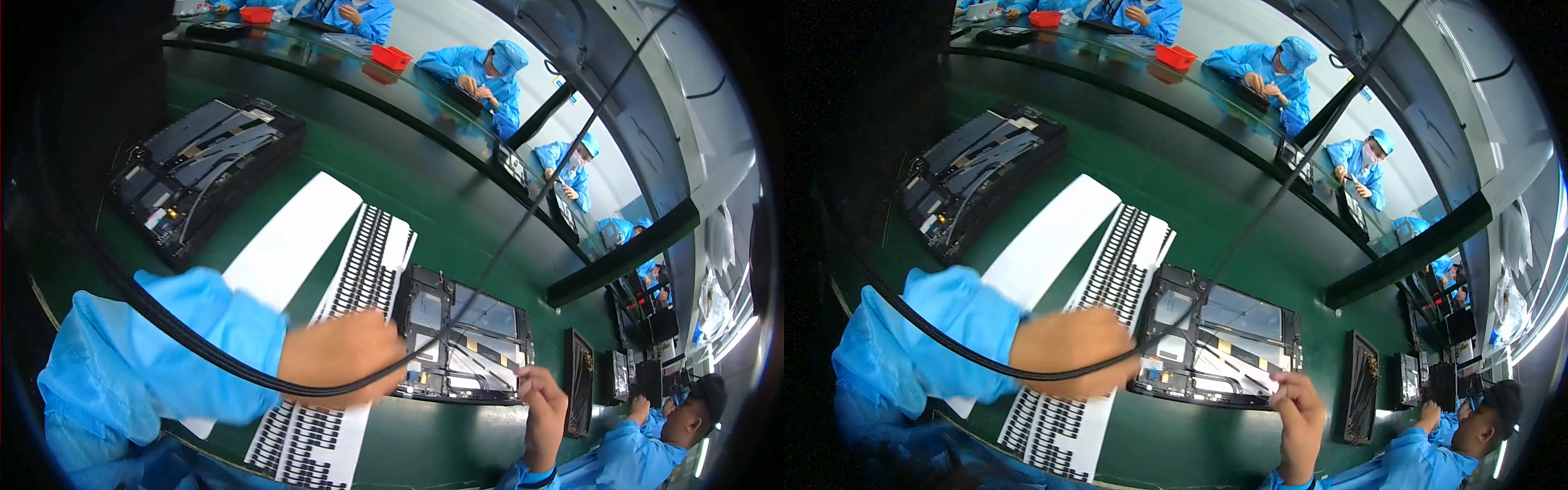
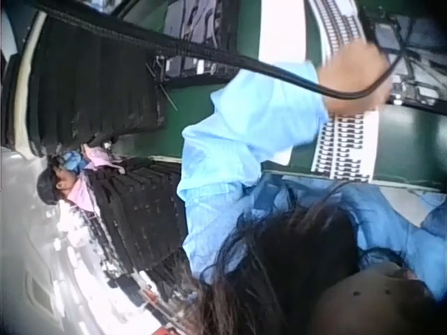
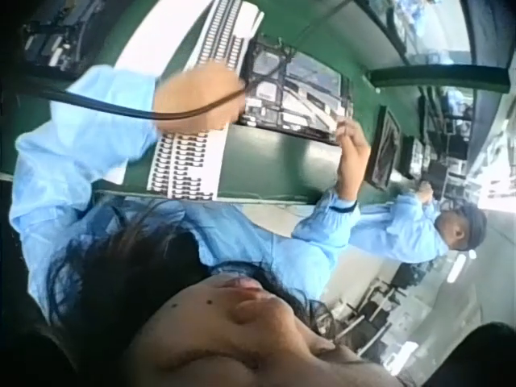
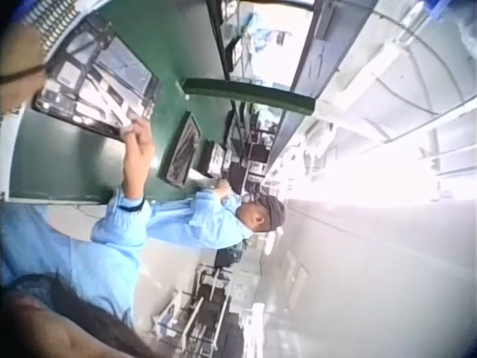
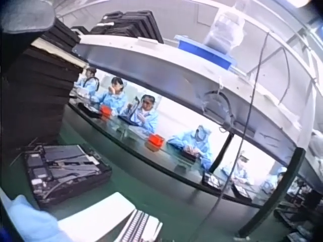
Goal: The person assembles tablet components by hand, attaching a component ribbon to a tablet component and applying a sticker from a sticker sheet.
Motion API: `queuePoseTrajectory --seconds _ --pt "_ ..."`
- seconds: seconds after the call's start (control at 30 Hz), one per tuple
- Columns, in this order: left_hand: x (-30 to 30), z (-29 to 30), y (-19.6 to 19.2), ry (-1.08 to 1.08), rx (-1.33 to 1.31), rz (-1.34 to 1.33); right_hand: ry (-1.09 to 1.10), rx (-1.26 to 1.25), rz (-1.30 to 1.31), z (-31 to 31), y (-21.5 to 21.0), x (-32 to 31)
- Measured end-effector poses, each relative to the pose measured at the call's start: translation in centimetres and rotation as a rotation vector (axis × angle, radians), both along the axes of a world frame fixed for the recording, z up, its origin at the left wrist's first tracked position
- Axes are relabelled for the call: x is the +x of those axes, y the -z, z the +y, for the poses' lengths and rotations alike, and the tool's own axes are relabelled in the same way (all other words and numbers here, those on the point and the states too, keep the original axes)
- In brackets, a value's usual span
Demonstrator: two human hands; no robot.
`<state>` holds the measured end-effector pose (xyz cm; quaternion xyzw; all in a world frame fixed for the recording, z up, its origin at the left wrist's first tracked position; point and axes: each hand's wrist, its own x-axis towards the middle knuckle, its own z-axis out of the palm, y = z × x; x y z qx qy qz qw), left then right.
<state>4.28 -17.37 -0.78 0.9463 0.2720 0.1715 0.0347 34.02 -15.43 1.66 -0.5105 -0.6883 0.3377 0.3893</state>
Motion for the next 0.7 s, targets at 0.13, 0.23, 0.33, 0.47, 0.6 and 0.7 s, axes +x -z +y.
queuePoseTrajectory --seconds 0.13,0.23,0.33,0.47,0.6,0.7 --pt "4.0 -2.6 0.6 0.146 0.211 -0.183 0.056 -0.042 0.056 -1.6 0.6 -0.7" --pt "6.0 -2.2 0.2 0.078 0.228 -0.178 -0.064 -0.055 0.065 -1.2 0.8 -2.2" --pt "6.4 -0.2 3.0 0.110 0.283 -0.240 -0.175 -0.133 0.152 -0.6 2.0 -2.9" --pt "6.4 0.6 4.6 0.217 0.232 -0.272 -0.190 -0.116 -0.051 -0.6 2.2 -2.7" --pt "6.3 0.5 4.7 0.203 0.241 -0.364 -0.141 -0.160 -0.013 -0.5 1.7 -3.4" --pt "6.0 0.3 4.6 0.188 0.201 -0.330 -0.269 0.103 -0.079 0.3 2.3 -3.2"
